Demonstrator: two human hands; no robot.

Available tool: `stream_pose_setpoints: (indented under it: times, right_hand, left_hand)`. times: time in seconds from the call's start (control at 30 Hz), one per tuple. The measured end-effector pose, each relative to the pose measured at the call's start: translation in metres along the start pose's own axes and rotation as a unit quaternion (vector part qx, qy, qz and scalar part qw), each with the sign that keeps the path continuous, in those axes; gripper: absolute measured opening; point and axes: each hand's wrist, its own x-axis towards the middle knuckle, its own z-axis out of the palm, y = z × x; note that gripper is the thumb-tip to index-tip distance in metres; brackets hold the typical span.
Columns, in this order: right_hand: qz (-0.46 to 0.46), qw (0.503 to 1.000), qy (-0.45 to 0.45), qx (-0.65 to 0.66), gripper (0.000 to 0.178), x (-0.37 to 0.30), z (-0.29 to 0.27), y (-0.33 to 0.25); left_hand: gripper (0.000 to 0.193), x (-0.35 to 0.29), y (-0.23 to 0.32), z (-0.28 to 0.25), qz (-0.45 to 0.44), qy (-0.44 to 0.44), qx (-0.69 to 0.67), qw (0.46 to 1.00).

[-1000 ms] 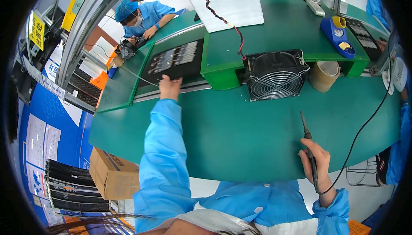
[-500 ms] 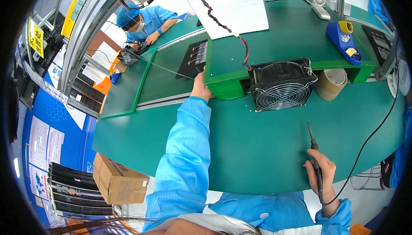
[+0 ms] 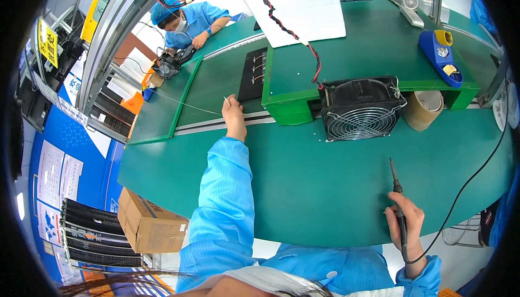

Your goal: The person solders wires onto a printed circuit board using a soldering iron.

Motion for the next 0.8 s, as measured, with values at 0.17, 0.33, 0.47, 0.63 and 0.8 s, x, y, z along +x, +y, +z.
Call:
stream_pose_setpoints:
  times: [0.17,0.33,0.47,0.63,0.8]
  right_hand:
    - [-0.009,1.000,-0.002,0.011,0.034,0.003,0.003,-0.008]
    - [-0.001,1.000,0.002,0.005,0.033,0.001,0.001,-0.001]
    - [-0.001,1.000,-0.002,0.010,0.033,0.001,0.003,-0.001]
    - [0.004,1.000,0.000,0.011,0.034,0.000,0.003,-0.001]
    - [-0.004,1.000,0.009,0.008,0.034,0.001,0.003,-0.003]
  left_hand:
    - [0.036,0.045,-0.035,-0.021,0.007,-0.090,-0.046,0.995]
    - [0.035,-0.008,0.005,0.001,0.024,-0.006,-0.062,0.998]
    - [0.034,-0.027,0.002,-0.006,0.056,0.023,-0.122,0.991]
    - [0.033,-0.041,0.004,-0.011,0.072,0.012,-0.111,0.991]
    - [0.034,-0.045,0.002,-0.016,0.064,0.022,-0.147,0.987]
